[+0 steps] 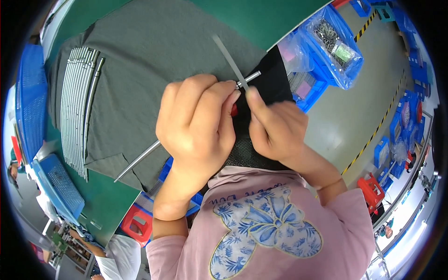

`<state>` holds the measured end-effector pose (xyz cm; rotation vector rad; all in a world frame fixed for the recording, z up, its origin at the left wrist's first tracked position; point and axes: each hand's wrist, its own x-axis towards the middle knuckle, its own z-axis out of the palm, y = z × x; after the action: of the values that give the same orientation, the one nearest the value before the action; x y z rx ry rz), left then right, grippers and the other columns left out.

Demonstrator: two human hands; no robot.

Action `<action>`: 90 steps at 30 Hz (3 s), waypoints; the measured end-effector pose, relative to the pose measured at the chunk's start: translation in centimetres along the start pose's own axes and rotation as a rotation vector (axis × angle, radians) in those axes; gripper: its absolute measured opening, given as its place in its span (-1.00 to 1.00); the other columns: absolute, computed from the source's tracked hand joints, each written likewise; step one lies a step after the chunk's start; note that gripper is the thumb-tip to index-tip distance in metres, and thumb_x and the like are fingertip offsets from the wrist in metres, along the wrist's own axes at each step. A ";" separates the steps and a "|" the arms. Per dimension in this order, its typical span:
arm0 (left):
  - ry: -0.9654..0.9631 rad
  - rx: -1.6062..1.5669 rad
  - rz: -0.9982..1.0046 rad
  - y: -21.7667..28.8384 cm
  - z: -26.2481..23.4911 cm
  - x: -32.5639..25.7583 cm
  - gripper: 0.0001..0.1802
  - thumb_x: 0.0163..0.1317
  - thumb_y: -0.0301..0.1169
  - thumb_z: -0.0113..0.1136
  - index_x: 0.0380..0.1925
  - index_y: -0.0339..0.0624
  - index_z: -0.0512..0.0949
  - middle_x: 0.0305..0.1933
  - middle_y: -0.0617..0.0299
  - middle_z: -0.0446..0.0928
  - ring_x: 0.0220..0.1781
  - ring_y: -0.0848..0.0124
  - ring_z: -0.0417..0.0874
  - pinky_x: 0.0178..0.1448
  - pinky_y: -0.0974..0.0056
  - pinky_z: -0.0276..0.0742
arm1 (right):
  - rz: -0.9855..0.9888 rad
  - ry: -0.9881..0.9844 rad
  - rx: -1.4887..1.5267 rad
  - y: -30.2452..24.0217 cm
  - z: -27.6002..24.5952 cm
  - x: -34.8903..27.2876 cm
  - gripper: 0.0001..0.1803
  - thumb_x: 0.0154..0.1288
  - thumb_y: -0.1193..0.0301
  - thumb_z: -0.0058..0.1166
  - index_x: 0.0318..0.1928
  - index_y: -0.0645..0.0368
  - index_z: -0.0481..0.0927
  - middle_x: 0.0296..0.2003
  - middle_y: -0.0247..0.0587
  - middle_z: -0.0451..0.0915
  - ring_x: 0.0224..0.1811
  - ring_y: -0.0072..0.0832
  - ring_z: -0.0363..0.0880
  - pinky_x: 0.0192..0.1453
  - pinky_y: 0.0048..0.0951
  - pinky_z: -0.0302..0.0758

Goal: Measuring a metal rod with a digital micrometer and filing the end with a flat file.

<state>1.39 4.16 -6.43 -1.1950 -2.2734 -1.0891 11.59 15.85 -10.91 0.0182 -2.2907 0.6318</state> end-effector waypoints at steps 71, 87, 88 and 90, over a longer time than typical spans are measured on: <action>-0.036 -0.011 -0.035 -0.1 0.0 -0.2 -0.77 -0.21 -0.61 0.37 -0.46 -0.20 0.61 -0.42 0.20 0.52 -0.46 0.29 0.45 -0.38 0.29 0.37 | 0.150 -0.201 -0.010 -2.5 -4.6 0.1 -0.41 -0.28 0.67 0.03 -0.05 0.34 0.62 -0.79 -0.44 0.24 -0.83 -0.54 0.16 -0.69 -0.47 0.10; -0.047 -0.001 0.014 -0.3 -0.2 -0.1 -0.77 -0.20 -0.60 0.37 -0.45 -0.21 0.61 -0.41 0.19 0.52 -0.45 0.29 0.46 -0.39 0.29 0.36 | 0.105 -0.125 -0.004 -2.0 -2.4 0.4 -0.43 -0.22 0.67 0.05 -0.02 0.35 0.60 -0.76 -0.45 0.26 -0.79 -0.55 0.18 -0.67 -0.47 0.08; -0.072 0.012 0.006 -0.2 -0.3 -0.3 -0.78 -0.20 -0.60 0.37 -0.45 -0.21 0.60 -0.41 0.19 0.52 -0.45 0.29 0.46 -0.39 0.28 0.36 | 0.085 -0.111 -0.027 -2.0 -2.6 -0.3 -0.44 -0.20 0.66 0.04 -0.02 0.35 0.60 -0.77 -0.46 0.25 -0.81 -0.55 0.15 -0.67 -0.47 0.05; -0.062 0.017 0.015 -0.3 -0.1 0.0 -0.78 -0.19 -0.60 0.37 -0.45 -0.21 0.60 -0.41 0.19 0.52 -0.45 0.28 0.46 -0.39 0.28 0.36 | 0.084 -0.122 -0.008 -1.7 -2.7 -1.1 -0.44 -0.19 0.66 0.04 -0.01 0.37 0.59 -0.76 -0.45 0.24 -0.81 -0.54 0.14 -0.67 -0.47 0.05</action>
<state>1.14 3.97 -6.53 -1.2539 -2.3113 -1.0381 14.53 15.35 -9.29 -0.0447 -2.4217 0.6819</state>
